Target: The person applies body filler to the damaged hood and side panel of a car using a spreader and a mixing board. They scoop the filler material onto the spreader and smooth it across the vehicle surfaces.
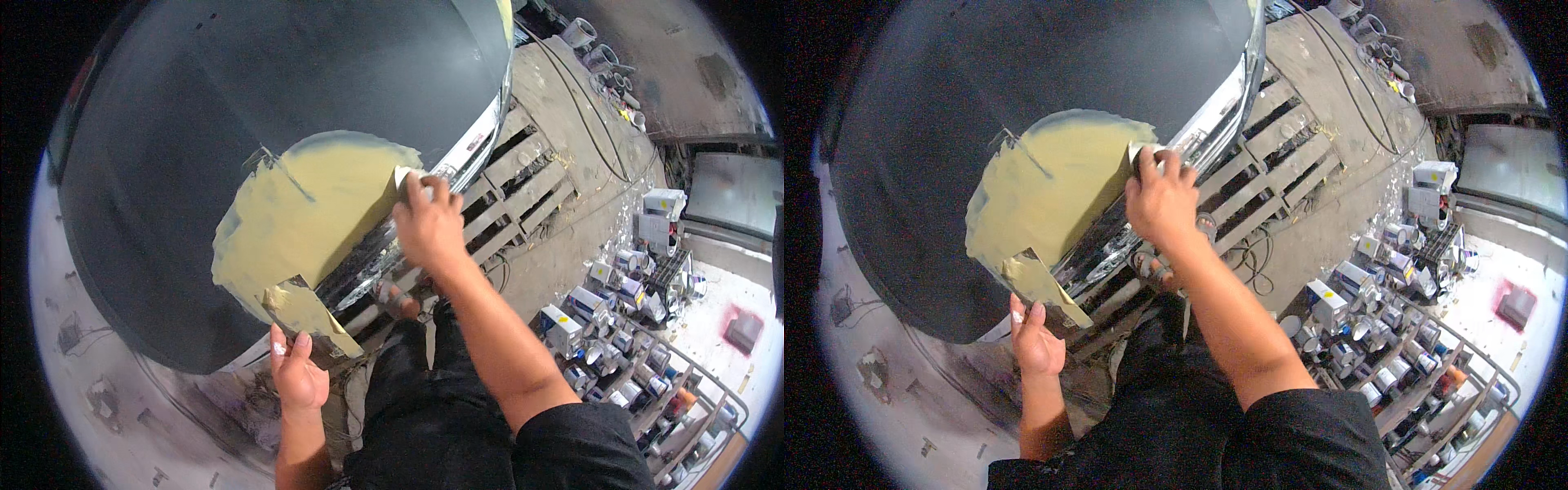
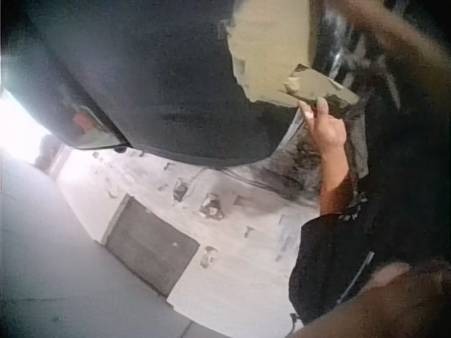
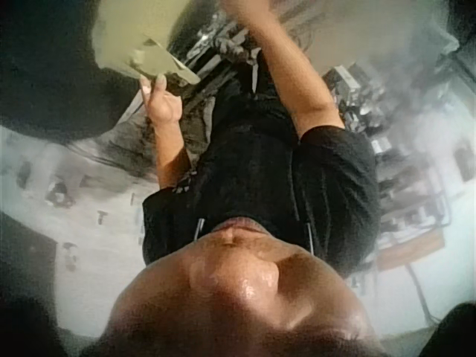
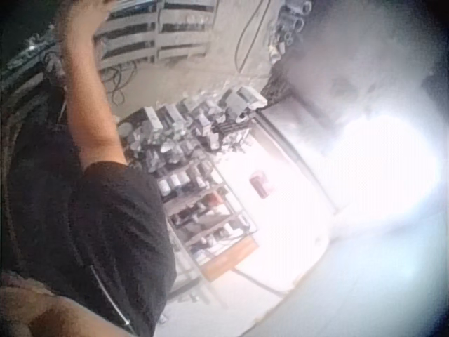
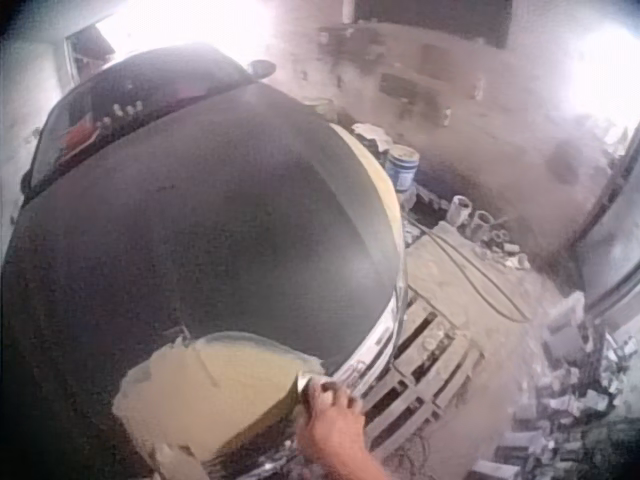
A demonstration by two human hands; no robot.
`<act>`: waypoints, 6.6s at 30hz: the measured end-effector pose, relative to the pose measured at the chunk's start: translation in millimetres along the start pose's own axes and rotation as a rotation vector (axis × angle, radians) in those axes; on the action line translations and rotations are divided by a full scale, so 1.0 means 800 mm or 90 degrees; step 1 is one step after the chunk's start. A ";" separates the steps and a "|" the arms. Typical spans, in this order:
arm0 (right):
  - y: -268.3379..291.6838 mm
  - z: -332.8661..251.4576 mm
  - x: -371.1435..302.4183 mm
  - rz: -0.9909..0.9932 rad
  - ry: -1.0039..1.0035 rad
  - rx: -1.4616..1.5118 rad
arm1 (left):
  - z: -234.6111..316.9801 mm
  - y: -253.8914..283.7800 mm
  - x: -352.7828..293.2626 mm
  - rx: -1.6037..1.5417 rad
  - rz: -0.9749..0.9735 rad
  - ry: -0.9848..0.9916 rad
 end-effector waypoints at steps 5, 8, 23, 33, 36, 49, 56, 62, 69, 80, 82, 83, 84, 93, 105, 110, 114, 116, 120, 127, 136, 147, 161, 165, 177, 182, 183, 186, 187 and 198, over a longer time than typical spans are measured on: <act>-0.012 0.001 -0.043 -0.105 0.093 0.015 | -0.003 -0.001 0.002 -0.019 0.020 0.010; 0.020 -0.010 -0.077 -0.150 0.201 0.338 | 0.007 -0.026 0.001 -0.119 0.001 0.049; 0.059 -0.026 -0.015 -0.106 0.454 -0.163 | 0.006 -0.009 -0.012 -0.201 0.006 -0.021; 0.039 -0.157 0.125 -0.018 0.876 -0.417 | -0.035 0.021 -0.040 -0.250 0.093 -0.076; 0.028 -0.183 0.138 -0.032 0.958 -0.465 | -0.047 0.019 -0.047 -0.267 0.141 -0.092; 0.045 -0.129 0.117 -0.161 0.901 -0.633 | -0.076 -0.006 -0.043 -0.337 0.214 -0.128; 0.047 -0.180 0.127 -0.048 0.897 -0.486 | -0.062 -0.012 -0.044 -0.304 0.196 -0.156; 0.004 -0.186 0.099 -0.119 0.846 -0.582 | -0.067 -0.008 -0.042 -0.318 0.196 -0.154; 0.018 -0.143 0.080 -0.180 0.853 -0.593 | -0.068 0.002 -0.049 -0.317 0.219 -0.153; 0.022 -0.182 0.122 -0.186 0.917 -0.602 | -0.072 0.001 -0.050 -0.375 0.233 -0.156; 0.024 -0.174 0.113 -0.229 0.877 -0.629 | -0.074 0.001 -0.050 -0.372 0.229 -0.159; 0.022 -0.170 0.111 -0.204 0.891 -0.661 | -0.076 0.002 -0.049 -0.371 0.222 -0.162; 0.024 -0.167 0.110 -0.212 0.887 -0.670 | -0.076 0.002 -0.049 -0.371 0.214 -0.165; 0.067 -0.172 0.115 -0.130 0.928 -0.569 | -0.070 -0.001 -0.056 -0.394 0.210 -0.159; 0.051 -0.121 0.104 -0.212 0.838 -0.658 | -0.076 -0.008 -0.054 -0.343 0.239 -0.164; 0.089 -0.055 0.094 -0.201 0.754 -0.647 | -0.060 -0.014 -0.056 -0.354 0.190 -0.155; 0.125 -0.038 0.039 -0.230 0.652 -0.418 | -0.048 -0.025 -0.052 -0.334 0.175 -0.132; 0.125 -0.056 -0.005 -0.351 0.658 -0.155 | -0.051 -0.028 -0.048 -0.313 0.144 -0.088; 0.127 -0.075 -0.083 -0.610 0.621 0.344 | -0.042 -0.076 -0.047 -0.365 0.123 -0.146; 0.099 0.004 -0.113 -0.508 0.557 0.183 | 0.009 -0.075 -0.078 -0.337 0.024 -0.172; 0.111 -0.030 -0.157 -0.658 -0.066 0.920 | 0.027 -0.022 -0.100 -0.396 -0.111 0.023; 0.001 -0.163 -0.256 -0.628 -0.006 0.824 | 0.108 0.119 -0.152 -0.227 -0.215 0.014; 0.002 -0.265 -0.337 -0.520 0.313 0.519 | 0.133 0.225 -0.224 -0.531 -0.151 -0.183; -0.003 -0.275 -0.333 -0.564 0.344 0.497 | 0.124 0.229 -0.253 -0.474 -0.170 -0.197; -0.032 -0.362 -0.379 -0.708 0.487 0.455 | 0.125 0.267 -0.326 0.078 0.082 -0.340; -0.060 -0.415 -0.407 -0.739 0.548 0.479 | 0.142 0.334 -0.344 0.602 0.146 -0.462; -0.064 -0.432 -0.419 -0.728 0.584 0.494 | 0.142 0.347 -0.350 0.606 0.155 -0.473; -0.078 -0.480 -0.454 -0.713 0.682 0.502 | 0.142 0.424 -0.363 0.386 0.222 -0.376; -0.080 -0.499 -0.467 -0.707 0.798 0.459 | 0.145 0.457 -0.375 0.257 0.226 -0.346; -0.228 -0.652 -0.653 -0.845 1.117 0.120 | 0.175 0.682 -0.487 0.004 0.208 -0.355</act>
Point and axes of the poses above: each hand's wrist, its own x-axis towards the middle knuckle, its own y-axis out of the back of the hand, z = x × y, the point moved 2 cm from there along x, towards the middle knuckle
